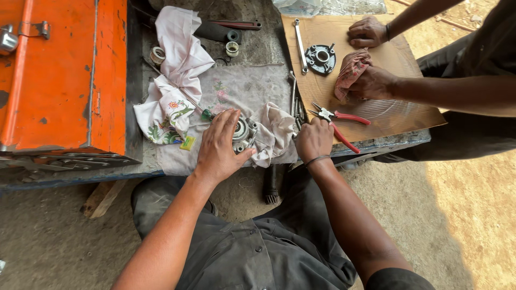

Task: The person assembles a mechanical part by joining two metal housings, inserting a bearing, and tightening bolts with a wrench. They handle the part with both hands, rotate it for access, and use a wrench to secure the assembly.

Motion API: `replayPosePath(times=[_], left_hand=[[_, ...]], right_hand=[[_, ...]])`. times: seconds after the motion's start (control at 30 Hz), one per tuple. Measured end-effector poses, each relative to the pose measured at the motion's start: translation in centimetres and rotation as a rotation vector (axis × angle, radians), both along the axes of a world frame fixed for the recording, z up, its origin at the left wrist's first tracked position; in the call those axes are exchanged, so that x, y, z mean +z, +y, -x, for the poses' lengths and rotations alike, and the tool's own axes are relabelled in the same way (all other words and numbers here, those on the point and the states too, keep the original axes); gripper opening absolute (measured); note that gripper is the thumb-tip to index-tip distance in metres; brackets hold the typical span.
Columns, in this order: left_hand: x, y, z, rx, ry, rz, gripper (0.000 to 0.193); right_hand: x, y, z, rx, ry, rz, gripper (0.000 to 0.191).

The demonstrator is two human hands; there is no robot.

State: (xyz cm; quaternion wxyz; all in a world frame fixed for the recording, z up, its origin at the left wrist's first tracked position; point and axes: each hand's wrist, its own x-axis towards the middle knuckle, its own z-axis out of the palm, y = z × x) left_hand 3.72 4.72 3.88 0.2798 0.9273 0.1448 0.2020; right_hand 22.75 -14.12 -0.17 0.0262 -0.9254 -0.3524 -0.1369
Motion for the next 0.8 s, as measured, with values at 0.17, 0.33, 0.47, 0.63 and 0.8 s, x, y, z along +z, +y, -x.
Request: replayPosePath(times=[0.17,0.33,0.47,0.63,0.8], left_hand=[[0.7,1.2,0.5,-0.114,0.048,0.058,0.115],[1.2,1.7,0.5,-0.167,0.145,0.100,0.118],[1.1,2.2,0.5,-0.182,0.235,0.136,0.116],[1.1,2.7,0.4,-0.192,0.250,0.149,0.115],[1.0,2.8,0.3,-0.194,0.288,0.124,0.117]], right_hand=[[-0.3,0.5,-0.3,-0.031,0.051,0.071,0.016],[-0.1,0.4,-0.5,-0.075,0.084,0.039,0.017],[1.5,-1.4,-0.5,-0.075,0.279,-0.186,0.016],[3.6,-1.8,1.7,0.163,1.514,-1.099,0.003],[4.9,0.8,5.6,0.367,1.846,-1.318,0.044]])
